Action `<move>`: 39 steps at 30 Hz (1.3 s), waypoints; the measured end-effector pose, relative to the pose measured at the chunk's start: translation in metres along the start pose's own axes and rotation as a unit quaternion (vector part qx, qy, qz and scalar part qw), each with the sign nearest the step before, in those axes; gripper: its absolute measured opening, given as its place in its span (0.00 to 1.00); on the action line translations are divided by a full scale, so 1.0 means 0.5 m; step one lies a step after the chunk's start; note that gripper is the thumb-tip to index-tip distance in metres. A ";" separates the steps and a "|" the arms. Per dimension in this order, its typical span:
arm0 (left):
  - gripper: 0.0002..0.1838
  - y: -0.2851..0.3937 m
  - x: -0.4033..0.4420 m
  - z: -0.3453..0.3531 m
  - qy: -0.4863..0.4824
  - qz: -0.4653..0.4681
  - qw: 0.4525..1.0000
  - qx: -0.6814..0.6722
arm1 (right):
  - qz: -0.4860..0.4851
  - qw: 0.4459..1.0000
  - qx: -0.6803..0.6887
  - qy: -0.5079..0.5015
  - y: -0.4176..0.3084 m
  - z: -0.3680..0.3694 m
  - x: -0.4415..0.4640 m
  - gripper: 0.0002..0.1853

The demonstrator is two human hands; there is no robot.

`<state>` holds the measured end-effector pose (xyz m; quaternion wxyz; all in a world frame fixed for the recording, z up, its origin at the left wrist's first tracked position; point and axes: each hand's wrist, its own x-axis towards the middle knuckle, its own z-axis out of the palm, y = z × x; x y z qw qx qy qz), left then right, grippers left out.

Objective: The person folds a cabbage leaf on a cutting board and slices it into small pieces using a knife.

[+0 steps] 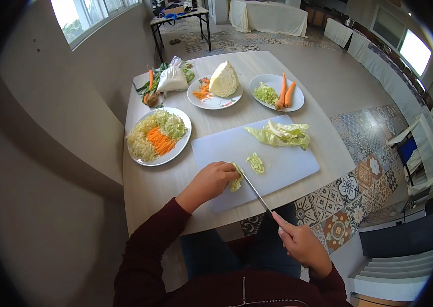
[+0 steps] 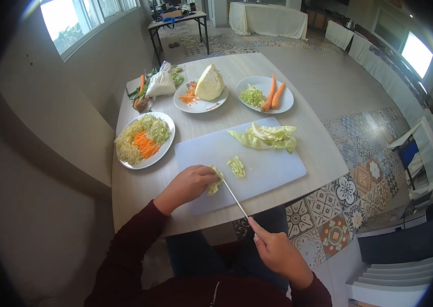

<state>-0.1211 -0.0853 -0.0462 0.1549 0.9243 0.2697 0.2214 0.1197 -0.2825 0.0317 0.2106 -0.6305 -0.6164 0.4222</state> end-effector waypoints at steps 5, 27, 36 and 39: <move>0.17 -0.005 0.000 0.004 -0.004 0.003 1.000 0.002 | -0.054 0.998 -0.026 0.020 0.004 0.024 0.056 0.26; 0.17 -0.008 0.002 -0.003 -0.016 -0.016 1.000 -0.007 | -0.046 0.995 -0.061 0.056 0.007 0.023 -0.006 0.26; 0.18 0.009 -0.001 -0.036 -0.069 0.011 0.997 -0.021 | -0.038 0.995 -0.068 0.055 -0.003 0.021 0.009 0.26; 0.19 0.011 -0.005 -0.041 -0.060 0.033 0.997 -0.035 | -0.032 0.996 -0.064 0.052 -0.003 0.020 0.008 0.26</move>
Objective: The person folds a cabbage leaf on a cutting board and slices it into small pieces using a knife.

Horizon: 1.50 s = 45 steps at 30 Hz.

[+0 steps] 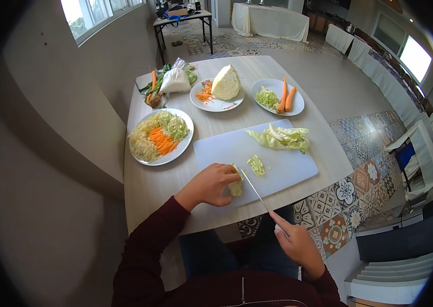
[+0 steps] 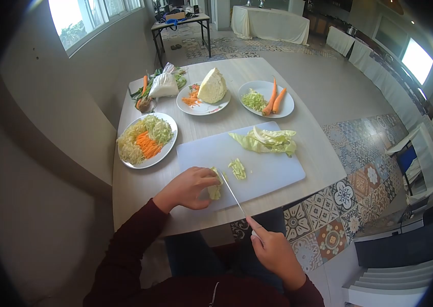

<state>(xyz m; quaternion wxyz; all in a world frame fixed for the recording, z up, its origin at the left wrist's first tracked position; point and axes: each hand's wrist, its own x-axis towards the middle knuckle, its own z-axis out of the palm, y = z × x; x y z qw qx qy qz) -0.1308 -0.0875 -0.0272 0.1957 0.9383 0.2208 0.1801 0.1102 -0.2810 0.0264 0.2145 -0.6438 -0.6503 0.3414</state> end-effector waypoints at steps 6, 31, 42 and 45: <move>0.17 -0.017 0.003 0.030 0.018 -0.013 1.000 0.014 | -0.017 0.999 0.017 0.028 0.005 0.005 -0.003 0.26; 0.12 -0.027 0.007 0.060 0.109 0.034 0.992 -0.052 | 0.025 0.999 -0.002 0.032 0.009 -0.003 -0.001 0.26; 0.16 -0.034 0.001 0.049 0.066 -0.022 0.997 -0.044 | 0.024 0.999 0.001 0.036 0.013 0.001 0.001 0.26; 0.16 -0.035 0.000 0.043 0.054 -0.012 0.998 -0.027 | 0.029 0.999 0.013 0.031 0.014 0.001 0.000 0.26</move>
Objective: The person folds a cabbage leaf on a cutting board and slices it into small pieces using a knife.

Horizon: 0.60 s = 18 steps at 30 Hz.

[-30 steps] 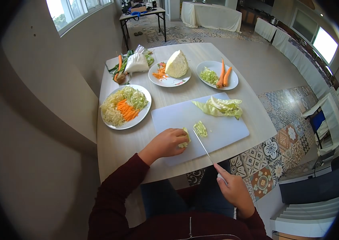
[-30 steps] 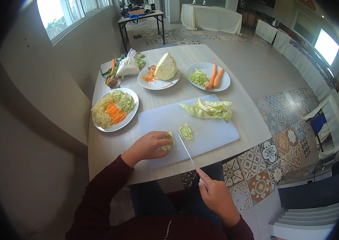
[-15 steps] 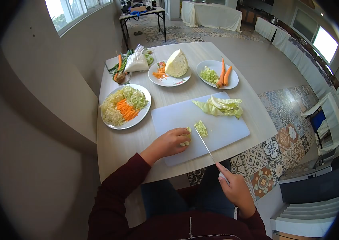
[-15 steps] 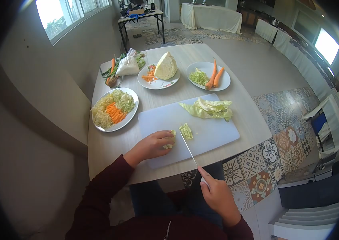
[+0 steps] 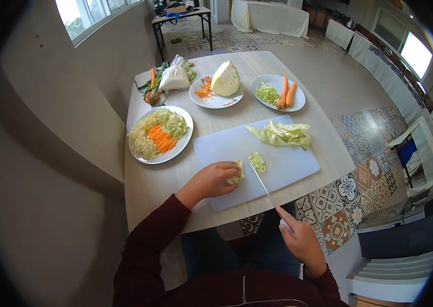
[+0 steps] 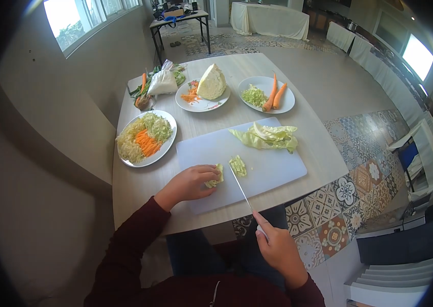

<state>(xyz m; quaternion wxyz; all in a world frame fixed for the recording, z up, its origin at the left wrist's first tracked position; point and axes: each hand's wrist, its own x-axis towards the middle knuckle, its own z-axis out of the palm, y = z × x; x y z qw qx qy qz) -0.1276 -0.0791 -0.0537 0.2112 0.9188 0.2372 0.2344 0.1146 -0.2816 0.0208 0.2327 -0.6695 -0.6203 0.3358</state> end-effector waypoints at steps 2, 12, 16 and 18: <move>0.16 0.006 0.001 -0.006 -0.001 0.003 1.000 0.006 | 0.003 1.000 0.024 -0.006 0.003 0.002 0.000 0.26; 0.14 0.019 0.007 -0.001 0.000 0.036 0.998 0.053 | 0.042 0.987 0.153 -0.033 -0.033 0.019 0.002 0.28; 0.13 0.028 0.002 0.009 0.018 0.024 0.997 0.077 | 0.010 0.991 0.135 -0.022 -0.033 0.037 0.006 0.27; 0.13 0.026 0.002 0.014 0.019 0.024 0.996 0.081 | -0.011 0.992 0.125 -0.017 -0.026 0.048 0.009 0.27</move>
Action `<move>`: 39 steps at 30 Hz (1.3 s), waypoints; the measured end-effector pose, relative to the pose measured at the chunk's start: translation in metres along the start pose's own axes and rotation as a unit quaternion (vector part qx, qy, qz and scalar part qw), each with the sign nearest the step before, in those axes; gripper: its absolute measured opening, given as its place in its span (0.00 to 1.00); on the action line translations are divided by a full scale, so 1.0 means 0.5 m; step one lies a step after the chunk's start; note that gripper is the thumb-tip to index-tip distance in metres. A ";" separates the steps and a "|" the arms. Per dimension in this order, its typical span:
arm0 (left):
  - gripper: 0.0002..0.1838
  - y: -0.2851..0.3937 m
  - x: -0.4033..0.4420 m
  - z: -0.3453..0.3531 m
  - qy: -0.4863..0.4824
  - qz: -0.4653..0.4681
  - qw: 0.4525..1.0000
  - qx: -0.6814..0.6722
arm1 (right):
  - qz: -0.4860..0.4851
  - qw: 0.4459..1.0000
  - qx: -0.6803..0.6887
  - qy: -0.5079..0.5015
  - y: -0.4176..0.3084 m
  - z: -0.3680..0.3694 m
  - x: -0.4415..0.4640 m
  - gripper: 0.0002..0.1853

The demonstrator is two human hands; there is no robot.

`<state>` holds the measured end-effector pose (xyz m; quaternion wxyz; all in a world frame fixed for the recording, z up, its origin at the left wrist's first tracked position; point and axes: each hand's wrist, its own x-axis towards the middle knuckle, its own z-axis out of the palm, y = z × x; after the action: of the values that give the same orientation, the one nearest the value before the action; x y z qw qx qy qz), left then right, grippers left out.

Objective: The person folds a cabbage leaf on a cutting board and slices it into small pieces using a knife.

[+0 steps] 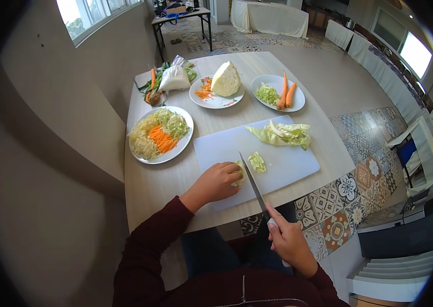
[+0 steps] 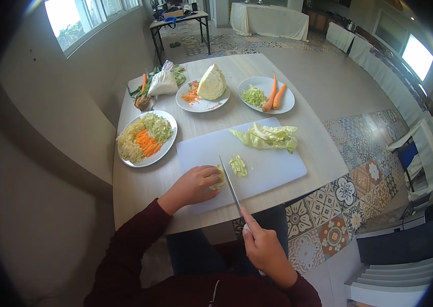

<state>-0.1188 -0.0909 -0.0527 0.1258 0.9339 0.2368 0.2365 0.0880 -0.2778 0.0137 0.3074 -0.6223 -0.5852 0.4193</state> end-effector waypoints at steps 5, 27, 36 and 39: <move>0.12 0.004 0.002 -0.001 0.006 -0.002 1.000 0.000 | -0.005 1.000 -0.022 -0.015 0.005 0.008 0.002 0.27; 0.13 0.006 0.003 -0.015 0.008 -0.014 1.000 -0.017 | -0.031 0.972 -0.228 -0.040 0.003 0.048 -0.014 0.32; 0.13 0.007 0.004 -0.016 -0.002 -0.019 0.999 -0.025 | -0.031 0.966 -0.254 -0.033 0.014 0.081 0.075 0.36; 0.13 0.009 0.004 -0.018 -0.001 -0.019 0.999 -0.025 | -0.040 0.968 -0.245 -0.023 0.018 0.083 0.103 0.35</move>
<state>-0.1200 -0.0925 -0.0429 0.1543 0.9260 0.2486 0.2388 0.0535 -0.2329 -0.0215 0.1484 -0.6451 -0.7015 0.2642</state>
